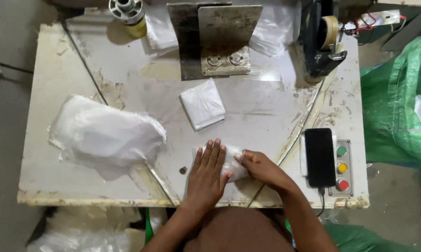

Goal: Folding and stacking plastic bags on a workbench in a packaging facility

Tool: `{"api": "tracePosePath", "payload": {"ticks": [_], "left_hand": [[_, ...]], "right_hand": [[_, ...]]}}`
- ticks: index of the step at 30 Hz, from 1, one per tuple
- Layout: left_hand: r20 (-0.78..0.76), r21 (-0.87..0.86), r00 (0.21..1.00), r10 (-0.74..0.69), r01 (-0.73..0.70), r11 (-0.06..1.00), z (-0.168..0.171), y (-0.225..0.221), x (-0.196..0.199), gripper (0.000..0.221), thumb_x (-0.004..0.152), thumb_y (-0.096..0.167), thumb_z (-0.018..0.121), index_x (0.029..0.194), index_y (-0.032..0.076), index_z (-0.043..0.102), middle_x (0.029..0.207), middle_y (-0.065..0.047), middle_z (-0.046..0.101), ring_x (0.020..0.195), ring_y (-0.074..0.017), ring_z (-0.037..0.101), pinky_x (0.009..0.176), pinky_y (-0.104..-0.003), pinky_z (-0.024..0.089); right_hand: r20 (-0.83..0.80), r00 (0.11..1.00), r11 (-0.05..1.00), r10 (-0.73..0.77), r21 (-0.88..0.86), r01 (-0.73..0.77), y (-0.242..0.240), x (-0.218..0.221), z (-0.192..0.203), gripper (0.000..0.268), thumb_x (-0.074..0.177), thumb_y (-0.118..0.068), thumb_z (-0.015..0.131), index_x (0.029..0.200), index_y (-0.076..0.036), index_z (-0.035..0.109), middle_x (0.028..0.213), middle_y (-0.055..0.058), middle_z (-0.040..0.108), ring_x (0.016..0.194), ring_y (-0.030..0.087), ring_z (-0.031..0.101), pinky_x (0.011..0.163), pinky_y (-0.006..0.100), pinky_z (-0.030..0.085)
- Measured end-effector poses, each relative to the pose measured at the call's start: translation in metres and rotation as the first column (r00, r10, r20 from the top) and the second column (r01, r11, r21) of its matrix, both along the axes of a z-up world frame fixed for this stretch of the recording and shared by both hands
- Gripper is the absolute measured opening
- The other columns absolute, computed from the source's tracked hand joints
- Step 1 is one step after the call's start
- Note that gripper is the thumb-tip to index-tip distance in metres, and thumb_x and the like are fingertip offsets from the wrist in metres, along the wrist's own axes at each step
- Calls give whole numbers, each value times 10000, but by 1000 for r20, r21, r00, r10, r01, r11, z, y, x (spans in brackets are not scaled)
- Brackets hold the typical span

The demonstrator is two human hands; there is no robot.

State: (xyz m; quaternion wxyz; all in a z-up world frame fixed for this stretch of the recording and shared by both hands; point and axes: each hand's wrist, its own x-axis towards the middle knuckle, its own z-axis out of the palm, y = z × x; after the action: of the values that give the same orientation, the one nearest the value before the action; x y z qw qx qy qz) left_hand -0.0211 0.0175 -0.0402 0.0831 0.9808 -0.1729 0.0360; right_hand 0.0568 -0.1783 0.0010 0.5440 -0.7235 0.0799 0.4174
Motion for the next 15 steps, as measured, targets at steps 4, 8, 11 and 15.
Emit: {"api": "tracePosePath", "payload": {"ticks": [4, 8, 11, 15], "left_hand": [[41, 73, 999, 26, -29, 997, -5, 0, 5, 819, 1049, 579, 390, 1647, 63, 169, 1737, -125, 89, 1614, -289, 50, 1316, -459, 54], [42, -188, 999, 13, -4, 982, 0, -3, 11, 676, 1075, 419, 396, 1612, 20, 302, 1694, -184, 269, 1579, -351, 207, 1283, -493, 60], [-6, -84, 1000, 7, -8, 996, -3, -4, -3, 680, 1027, 370, 441, 1608, 37, 319, 1712, -170, 230, 1596, -337, 147, 1293, -479, 32], [-85, -121, 995, 50, -60, 991, -2, 1, 14, 690, 1036, 389, 436, 1617, 42, 303, 1718, -153, 213, 1597, -331, 159, 1297, -492, 33]], "right_hand": [[253, 955, 925, -153, -304, 228, -13, 7, 54, 557, 949, -396, 565, 1500, -317, 542, 1187, 181, 771, 703, 199, 796, 660, 297, 634], [922, 351, 940, 166, -256, 226, 10, -29, -1, 443, 1069, -234, 528, 1421, 28, 588, 1338, 266, 645, 1208, 442, 629, 1025, 521, 503], [732, 196, 744, 652, -668, 21, 21, -68, -57, 790, 975, -703, 415, 1595, -214, 398, 1646, 68, 395, 1538, 325, 305, 1272, 475, 189], [567, 306, 600, 765, -800, -19, -3, -36, -67, 877, 945, -779, 303, 1640, -243, 304, 1735, 36, 200, 1607, 342, 27, 1276, 558, -12]]}}
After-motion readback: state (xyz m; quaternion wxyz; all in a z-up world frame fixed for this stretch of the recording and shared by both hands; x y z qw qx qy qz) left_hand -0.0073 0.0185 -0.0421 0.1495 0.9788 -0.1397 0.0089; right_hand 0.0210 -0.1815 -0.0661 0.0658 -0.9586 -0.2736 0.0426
